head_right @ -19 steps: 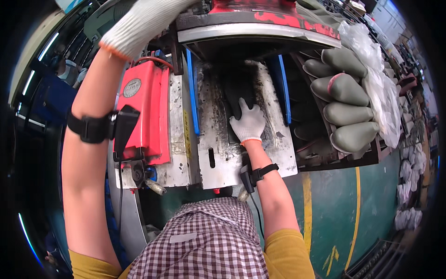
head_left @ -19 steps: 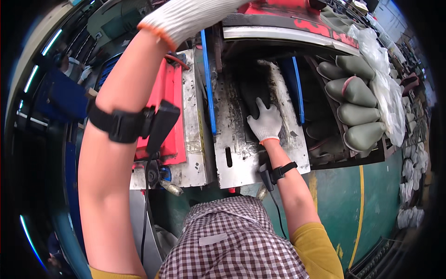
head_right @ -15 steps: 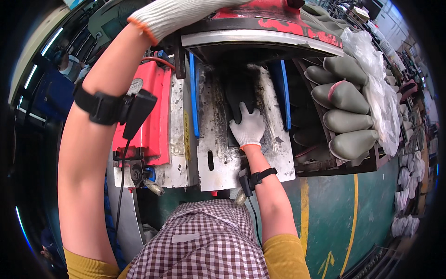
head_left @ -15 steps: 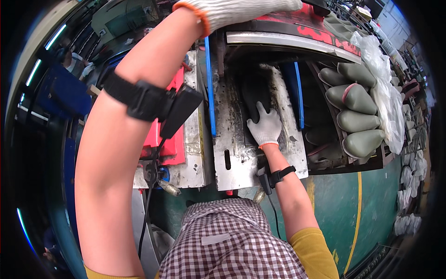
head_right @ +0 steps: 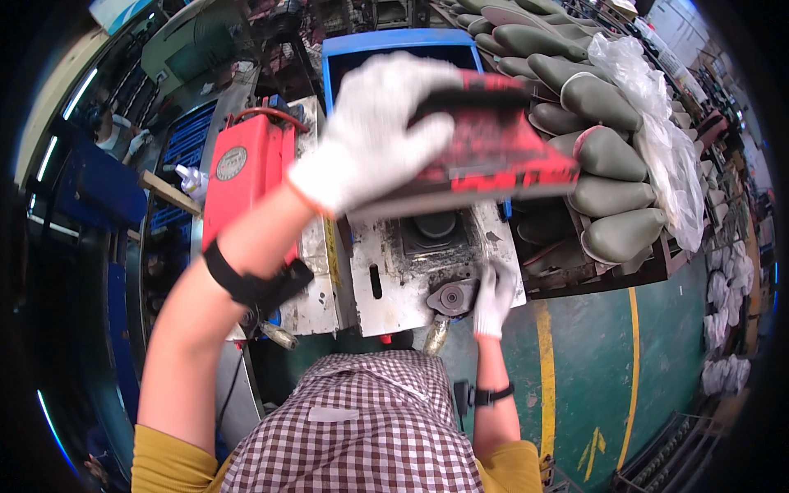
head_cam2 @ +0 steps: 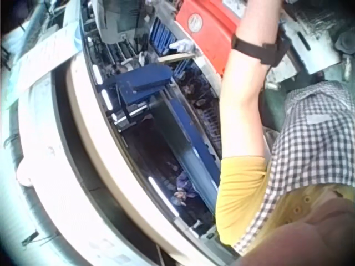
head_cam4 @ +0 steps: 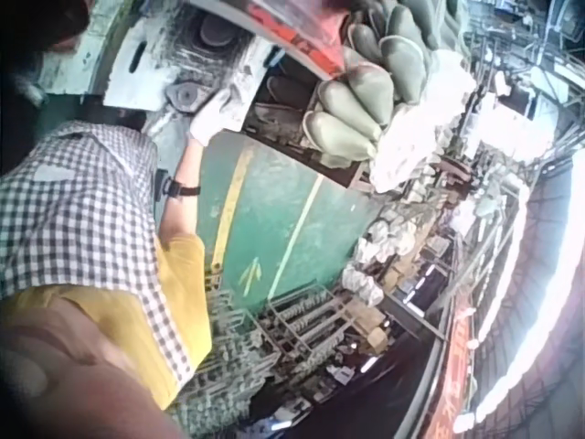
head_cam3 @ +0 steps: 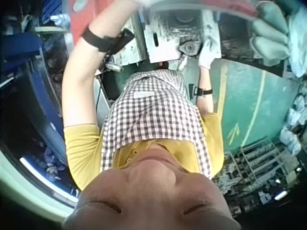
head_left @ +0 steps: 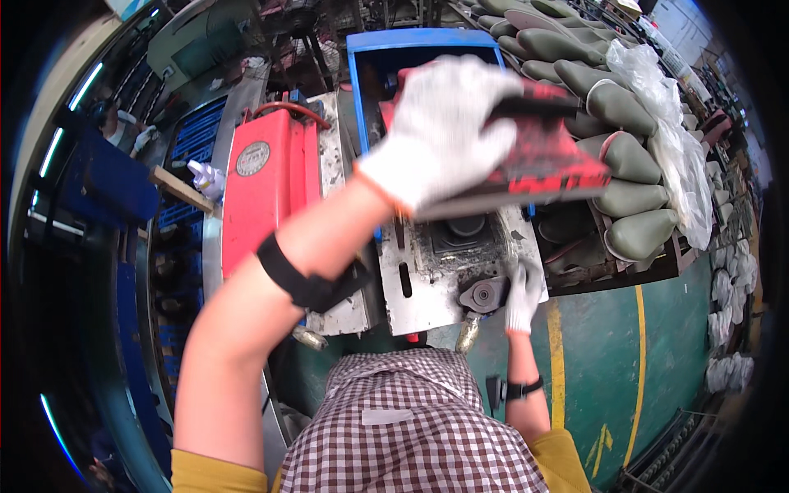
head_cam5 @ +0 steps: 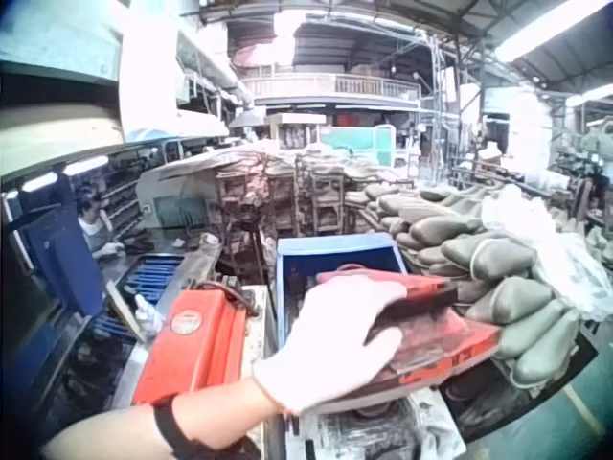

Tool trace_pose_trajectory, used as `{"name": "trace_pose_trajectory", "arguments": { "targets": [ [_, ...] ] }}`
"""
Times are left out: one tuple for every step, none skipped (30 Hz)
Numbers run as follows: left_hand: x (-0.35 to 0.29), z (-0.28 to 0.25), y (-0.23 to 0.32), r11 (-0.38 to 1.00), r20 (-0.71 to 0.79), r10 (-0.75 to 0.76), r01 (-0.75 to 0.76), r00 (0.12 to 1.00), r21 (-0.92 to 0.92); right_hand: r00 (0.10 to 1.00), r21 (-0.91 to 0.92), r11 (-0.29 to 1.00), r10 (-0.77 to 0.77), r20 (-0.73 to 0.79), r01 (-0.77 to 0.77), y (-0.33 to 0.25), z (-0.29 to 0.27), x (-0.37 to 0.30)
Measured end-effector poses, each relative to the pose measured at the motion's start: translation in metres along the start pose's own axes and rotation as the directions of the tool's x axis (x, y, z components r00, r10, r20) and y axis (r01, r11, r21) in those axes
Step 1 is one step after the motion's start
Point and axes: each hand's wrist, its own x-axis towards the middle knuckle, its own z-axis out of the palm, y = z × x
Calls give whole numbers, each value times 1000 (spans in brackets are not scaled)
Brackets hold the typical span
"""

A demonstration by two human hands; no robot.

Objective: Operating industrial press machinery to manufacture shoe components.

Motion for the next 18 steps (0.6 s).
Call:
{"name": "trace_pose_trajectory", "arguments": {
  "targets": [
    [-15,11,13,998,-68,45,-48,997,-30,999,22,999,29,-12,-29,30,-12,-19],
    [-29,20,24,998,-32,30,-32,999,-51,993,-51,995,84,-84,-89,40,-20,-44],
    [-43,28,37,998,3,17,-17,1000,-64,972,80,981,188,-138,-179,56,-21,-66],
    [-55,32,47,995,36,6,-2,999,-95,936,196,917,351,26,-349,78,-31,-80],
    [-76,33,48,995,78,-22,29,997,-94,931,39,940,330,157,-340,43,-32,-93],
    [-89,44,56,995,80,-3,11,997,-99,824,62,855,474,309,-515,80,-42,-100],
    [-112,55,53,997,94,-5,12,996,-80,697,234,690,527,487,-685,65,-40,-110],
    [-129,70,57,997,65,14,-9,998,-79,687,373,615,411,599,-694,73,-42,-121],
    [-151,81,55,998,44,17,-15,999,-59,581,414,448,347,736,-792,43,-42,-122],
    [-167,92,56,998,26,32,-31,999,-57,525,411,363,313,791,-836,25,-44,-125],
    [-182,102,55,997,9,46,-46,999,-54,467,396,277,271,842,-875,15,-44,-126],
    [-198,114,56,998,-39,59,-60,998,-31,443,392,225,266,856,-892,11,-43,-128],
    [-214,122,53,997,0,67,-67,998,-24,416,382,173,259,872,-908,9,-42,-130],
    [-224,129,51,997,-18,79,-79,997,-20,404,401,78,313,860,-913,6,-39,-133],
    [-229,134,50,996,-37,89,-90,995,-15,410,404,86,307,859,-911,13,-41,-133],
    [-233,138,48,995,-1,98,-98,995,-21,361,361,51,269,893,-931,26,-47,-132],
    [-229,138,51,996,-16,90,-91,996,-19,311,316,17,232,922,-949,38,-53,-128],
    [-230,136,49,995,-31,101,-101,994,-7,241,254,-18,264,934,-967,39,-58,-122]
  ]
}}
